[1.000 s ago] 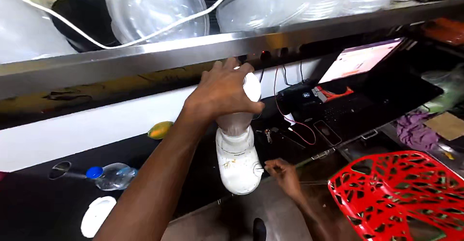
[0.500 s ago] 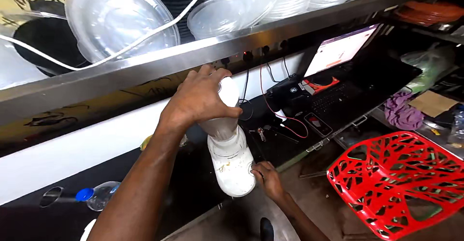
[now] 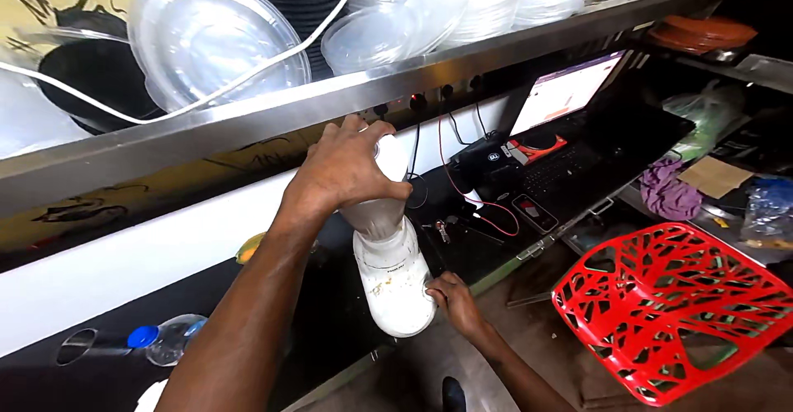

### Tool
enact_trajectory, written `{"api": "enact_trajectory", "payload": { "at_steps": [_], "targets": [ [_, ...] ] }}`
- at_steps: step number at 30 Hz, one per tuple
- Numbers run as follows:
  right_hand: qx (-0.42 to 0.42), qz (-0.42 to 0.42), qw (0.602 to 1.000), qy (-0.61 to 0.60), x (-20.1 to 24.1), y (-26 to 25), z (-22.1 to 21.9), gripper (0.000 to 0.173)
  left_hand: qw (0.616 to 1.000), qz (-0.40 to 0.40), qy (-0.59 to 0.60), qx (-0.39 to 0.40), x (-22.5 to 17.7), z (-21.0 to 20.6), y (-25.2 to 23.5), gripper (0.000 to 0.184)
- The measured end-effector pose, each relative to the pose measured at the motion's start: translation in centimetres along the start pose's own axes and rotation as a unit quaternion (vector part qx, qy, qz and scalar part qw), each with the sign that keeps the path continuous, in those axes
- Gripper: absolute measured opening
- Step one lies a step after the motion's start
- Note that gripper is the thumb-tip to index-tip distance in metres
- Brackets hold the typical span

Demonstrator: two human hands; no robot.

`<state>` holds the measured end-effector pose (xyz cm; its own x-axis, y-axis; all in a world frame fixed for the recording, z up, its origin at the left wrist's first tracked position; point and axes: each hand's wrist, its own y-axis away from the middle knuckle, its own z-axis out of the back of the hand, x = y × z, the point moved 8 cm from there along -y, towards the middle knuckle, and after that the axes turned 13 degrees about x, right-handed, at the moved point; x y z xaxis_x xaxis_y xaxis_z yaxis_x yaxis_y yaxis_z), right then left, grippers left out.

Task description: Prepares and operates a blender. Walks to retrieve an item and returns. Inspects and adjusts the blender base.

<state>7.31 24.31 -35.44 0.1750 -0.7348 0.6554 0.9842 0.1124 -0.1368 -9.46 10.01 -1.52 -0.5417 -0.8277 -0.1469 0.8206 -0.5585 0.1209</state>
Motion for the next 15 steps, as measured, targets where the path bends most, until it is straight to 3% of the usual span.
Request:
{"api": "enact_trajectory", "payload": {
  "at_steps": [5, 10, 15],
  "targets": [
    [0.055, -0.010, 0.998, 0.007, 0.23, -0.57, 0.10, 0.023, 1.000, 0.004, -0.019, -0.013, -0.21, 0.11, 0.25, 0.101],
    [0.086, -0.031, 0.996, 0.010, 0.63, -0.73, 0.18, 0.024, 0.998, -0.039, -0.043, -0.026, -0.40, 0.07, 0.22, 0.100],
    [0.091, -0.026, 0.995, 0.016, 0.69, -0.86, 0.30, 0.024, 0.999, -0.038, -0.032, 0.016, -0.12, -0.09, -0.52, 0.099]
  ]
}}
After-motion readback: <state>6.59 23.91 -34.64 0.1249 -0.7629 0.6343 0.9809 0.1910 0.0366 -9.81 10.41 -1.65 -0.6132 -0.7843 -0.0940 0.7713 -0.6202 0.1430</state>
